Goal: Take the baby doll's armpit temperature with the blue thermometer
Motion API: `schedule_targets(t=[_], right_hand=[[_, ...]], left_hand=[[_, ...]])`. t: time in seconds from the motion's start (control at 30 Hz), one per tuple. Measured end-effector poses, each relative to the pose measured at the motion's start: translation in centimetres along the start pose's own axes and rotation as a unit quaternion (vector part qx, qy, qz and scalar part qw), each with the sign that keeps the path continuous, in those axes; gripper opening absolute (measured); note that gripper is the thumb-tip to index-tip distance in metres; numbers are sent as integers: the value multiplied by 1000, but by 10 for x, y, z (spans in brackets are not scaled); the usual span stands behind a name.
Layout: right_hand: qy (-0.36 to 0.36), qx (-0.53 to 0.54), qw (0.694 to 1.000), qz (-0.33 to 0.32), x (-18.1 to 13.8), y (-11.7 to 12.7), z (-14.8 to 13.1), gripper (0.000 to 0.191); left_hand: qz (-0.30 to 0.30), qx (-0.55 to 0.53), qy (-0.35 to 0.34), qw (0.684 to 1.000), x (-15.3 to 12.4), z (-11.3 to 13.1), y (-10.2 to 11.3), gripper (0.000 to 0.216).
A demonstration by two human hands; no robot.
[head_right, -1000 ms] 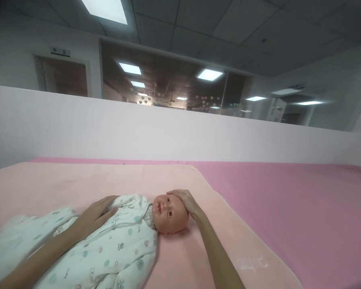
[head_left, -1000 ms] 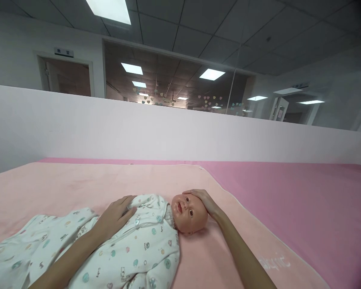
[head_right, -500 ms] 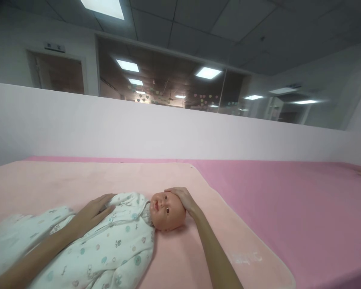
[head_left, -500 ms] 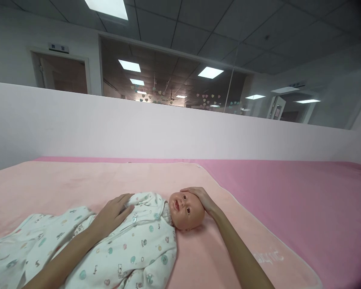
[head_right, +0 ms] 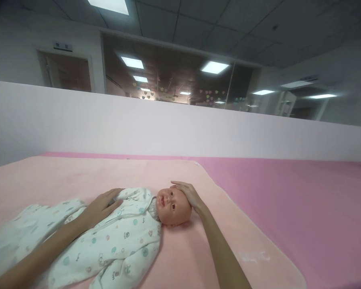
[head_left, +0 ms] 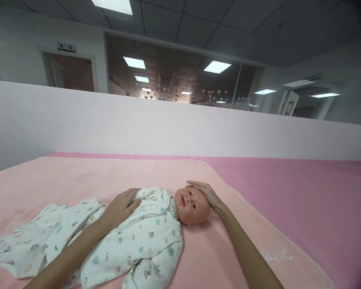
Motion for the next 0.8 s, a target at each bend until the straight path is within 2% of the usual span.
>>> schedule_targets(t=[0.7,0.8], right_hand=[[19,-38,999,-8,-2,0,-3,29],[23,-43,999,-16,-1,-3,-2,30]], left_hand=[[-12,16,10,1000,0,-3,-3,47],[-5,15,31,999,1,-11,-2,47]])
Point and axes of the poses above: each hand's wrist, its own x-axis towards the middle knuckle, its own y-axis out of the back of the hand, z = x × y, the point moved 9 cm from there along x, towards the middle knuckle
